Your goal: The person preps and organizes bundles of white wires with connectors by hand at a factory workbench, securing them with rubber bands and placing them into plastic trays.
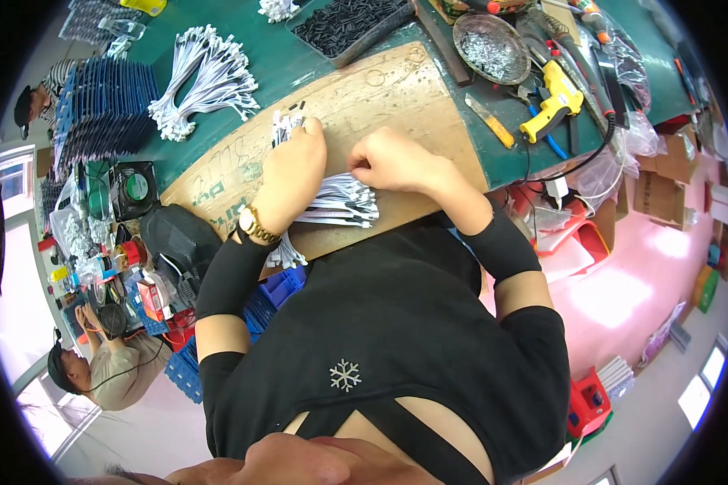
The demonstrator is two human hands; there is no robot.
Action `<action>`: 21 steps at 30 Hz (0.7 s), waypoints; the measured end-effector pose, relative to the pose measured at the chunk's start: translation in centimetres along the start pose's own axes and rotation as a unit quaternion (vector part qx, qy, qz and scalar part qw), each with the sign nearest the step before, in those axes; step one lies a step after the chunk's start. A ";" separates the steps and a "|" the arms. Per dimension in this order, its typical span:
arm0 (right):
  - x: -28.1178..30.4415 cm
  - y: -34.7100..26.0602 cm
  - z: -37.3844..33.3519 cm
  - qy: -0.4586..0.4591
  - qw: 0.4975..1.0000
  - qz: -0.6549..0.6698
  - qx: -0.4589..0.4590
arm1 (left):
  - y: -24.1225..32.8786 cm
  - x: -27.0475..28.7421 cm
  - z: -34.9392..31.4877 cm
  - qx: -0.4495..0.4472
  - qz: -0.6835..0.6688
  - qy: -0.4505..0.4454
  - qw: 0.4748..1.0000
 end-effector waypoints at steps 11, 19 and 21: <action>-0.4 0.0 -0.8 0.066 0.997 0.022 0.039 | -0.1 -1.2 -1.0 -0.038 -0.089 0.013 0.995; -0.8 0.6 -0.9 0.100 0.992 0.015 0.077 | 0.7 -0.9 -3.4 -0.013 -0.190 0.084 0.978; -0.7 0.4 -0.7 0.082 0.994 0.017 0.065 | 0.3 -1.6 -3.9 0.019 -0.249 0.070 0.966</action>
Point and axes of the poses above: each hand's wrist, its own z-axis towards the middle knuckle, its own x-axis out of the back of the hand, y = z × x, the point moved 5 cm from there along z, towards the middle knuckle, and after that the axes turned 2 degrees about z, right-handed, at the moved point
